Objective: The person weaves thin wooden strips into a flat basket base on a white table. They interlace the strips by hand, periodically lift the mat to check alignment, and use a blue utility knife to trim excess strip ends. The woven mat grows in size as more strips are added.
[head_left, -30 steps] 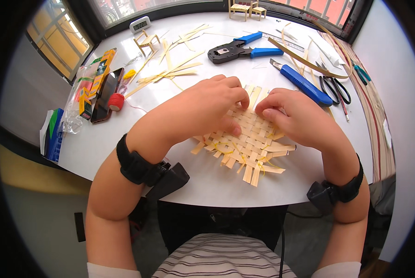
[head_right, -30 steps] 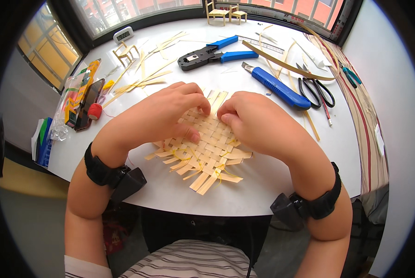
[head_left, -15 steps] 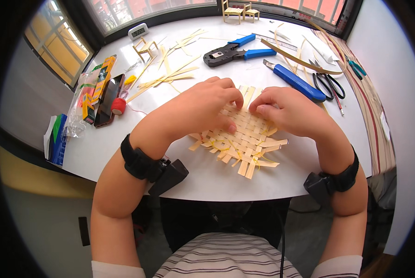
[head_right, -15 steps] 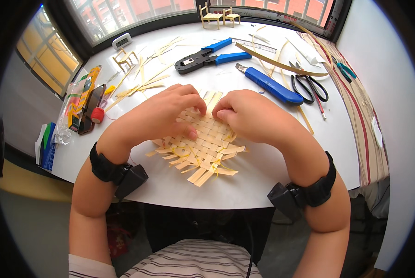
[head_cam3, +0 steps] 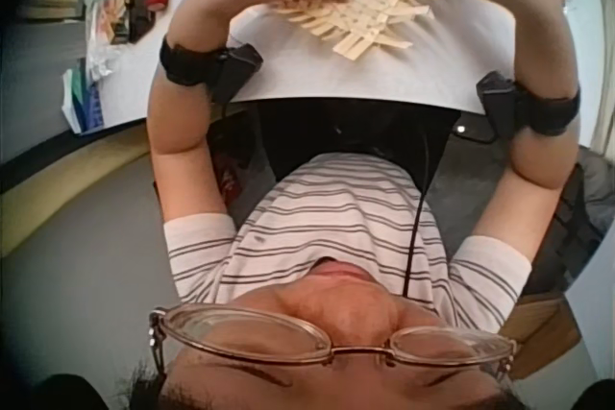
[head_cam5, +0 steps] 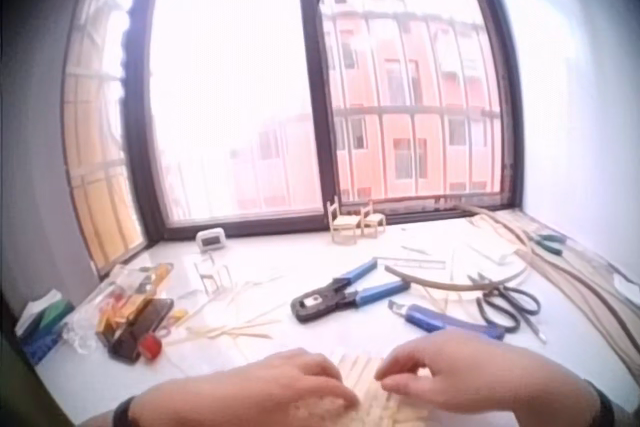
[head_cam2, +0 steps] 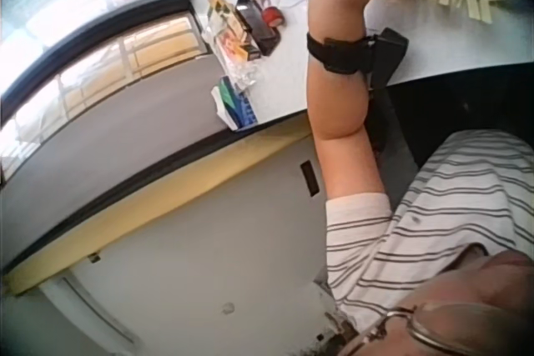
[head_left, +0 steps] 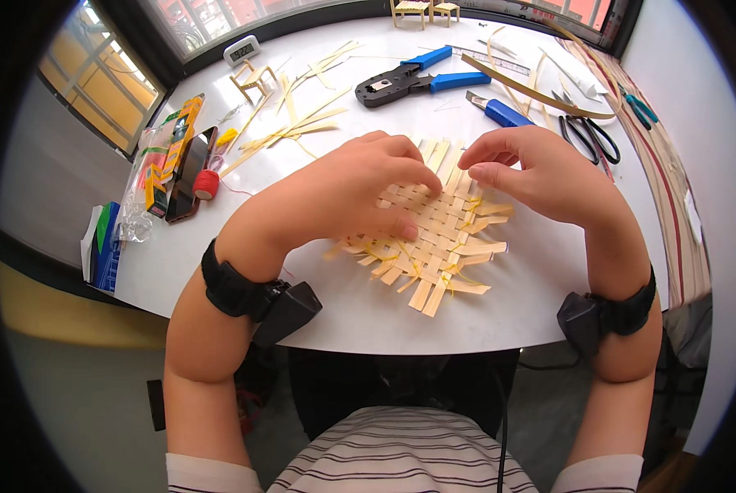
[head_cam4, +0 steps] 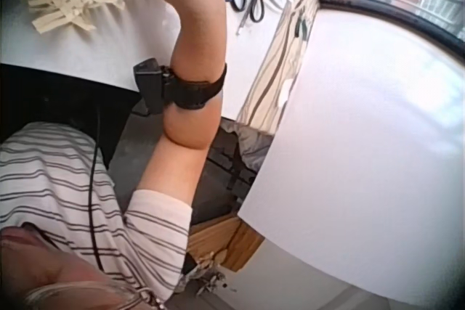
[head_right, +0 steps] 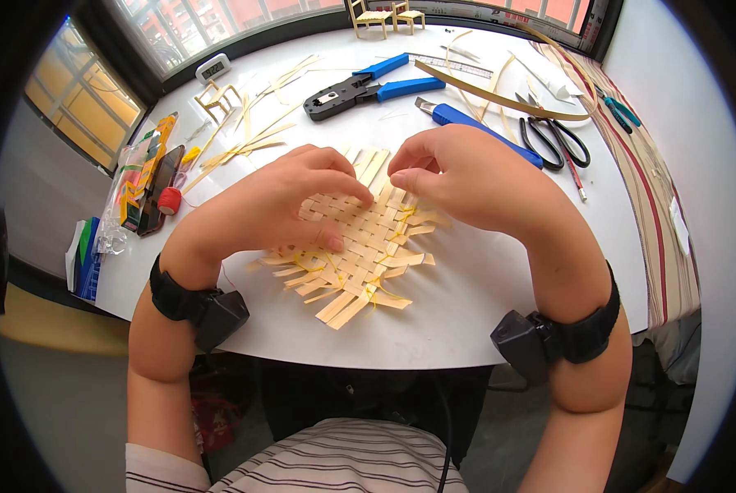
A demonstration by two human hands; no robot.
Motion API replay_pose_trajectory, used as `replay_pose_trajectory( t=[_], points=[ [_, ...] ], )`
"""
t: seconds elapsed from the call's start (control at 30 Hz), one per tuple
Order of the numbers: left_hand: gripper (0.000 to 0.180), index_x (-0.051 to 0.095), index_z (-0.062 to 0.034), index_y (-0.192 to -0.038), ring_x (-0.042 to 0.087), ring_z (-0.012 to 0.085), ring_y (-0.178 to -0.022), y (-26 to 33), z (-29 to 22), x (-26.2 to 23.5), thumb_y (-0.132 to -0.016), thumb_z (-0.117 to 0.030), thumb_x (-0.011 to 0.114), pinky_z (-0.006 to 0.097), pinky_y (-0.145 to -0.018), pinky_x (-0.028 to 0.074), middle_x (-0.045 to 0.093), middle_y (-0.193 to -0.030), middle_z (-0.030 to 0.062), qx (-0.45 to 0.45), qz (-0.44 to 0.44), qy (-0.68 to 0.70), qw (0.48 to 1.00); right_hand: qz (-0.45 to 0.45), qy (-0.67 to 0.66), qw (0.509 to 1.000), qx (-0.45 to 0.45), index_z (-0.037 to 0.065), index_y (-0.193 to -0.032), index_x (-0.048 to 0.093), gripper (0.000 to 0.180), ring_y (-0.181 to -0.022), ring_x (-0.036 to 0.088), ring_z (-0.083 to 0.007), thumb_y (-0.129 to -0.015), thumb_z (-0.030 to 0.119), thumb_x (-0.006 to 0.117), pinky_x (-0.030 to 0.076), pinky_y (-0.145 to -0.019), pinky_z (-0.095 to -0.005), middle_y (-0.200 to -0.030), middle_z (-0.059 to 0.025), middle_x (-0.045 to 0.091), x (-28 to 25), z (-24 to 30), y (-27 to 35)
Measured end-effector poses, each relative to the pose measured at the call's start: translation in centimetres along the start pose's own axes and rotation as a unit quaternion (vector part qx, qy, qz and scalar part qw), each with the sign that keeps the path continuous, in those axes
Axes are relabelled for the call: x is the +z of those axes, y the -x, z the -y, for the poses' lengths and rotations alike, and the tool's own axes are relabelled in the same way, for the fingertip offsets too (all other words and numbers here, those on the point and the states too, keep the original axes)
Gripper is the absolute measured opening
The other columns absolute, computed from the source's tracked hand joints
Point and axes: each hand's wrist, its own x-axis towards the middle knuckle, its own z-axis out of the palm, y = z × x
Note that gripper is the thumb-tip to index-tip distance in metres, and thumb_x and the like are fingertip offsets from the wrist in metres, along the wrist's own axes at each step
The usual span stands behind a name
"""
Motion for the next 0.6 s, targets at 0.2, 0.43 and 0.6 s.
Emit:
replay_pose_trajectory(
  t=[0.2,0.43,0.6],
  points=[
    [0.042,0.07,-0.0091,-0.117,0.052,0.0286,-0.118,0.2,-0.3,0.6,-0.08,-0.024,0.081,0.039,-0.102,0.044,0.059,-0.117,0.0097,-0.005,-0.012,-0.02,1.0,-0.039,0.017,0.999,-0.021,0.002,-0.111,0.072,0.024,-0.093,0.067,-0.0188,-0.095,0.019,0.066,0.053,-0.087,-0.0318,-0.101,-0.0088,0.073,0.2,-0.1,0.1],
    [0.036,0.068,-0.0067,-0.116,0.059,0.029,-0.107,0.4,-0.7,1.1,-0.084,-0.021,0.077,0.037,-0.093,0.049,0.061,-0.112,0.0122,-0.035,-0.023,-0.024,0.999,-0.08,0.042,0.995,-0.048,0.002,-0.112,0.072,0.024,-0.095,0.067,-0.0171,-0.096,0.019,0.065,0.053,-0.088,-0.0314,-0.105,-0.008,0.073,-0.7,-0.5,0.2],
    [0.034,0.069,-0.006,-0.116,0.061,0.0282,-0.105,1.2,-1.1,0.8,-0.086,-0.019,0.075,0.037,-0.091,0.05,0.062,-0.11,0.0107,-0.022,-0.034,-0.075,0.996,-0.125,0.024,0.989,-0.071,-0.001,-0.109,0.071,0.025,-0.091,0.068,-0.0204,-0.095,0.018,0.065,0.054,-0.085,-0.0324,-0.099,-0.0115,0.073,-0.8,-1.0,0.4]
  ],
)
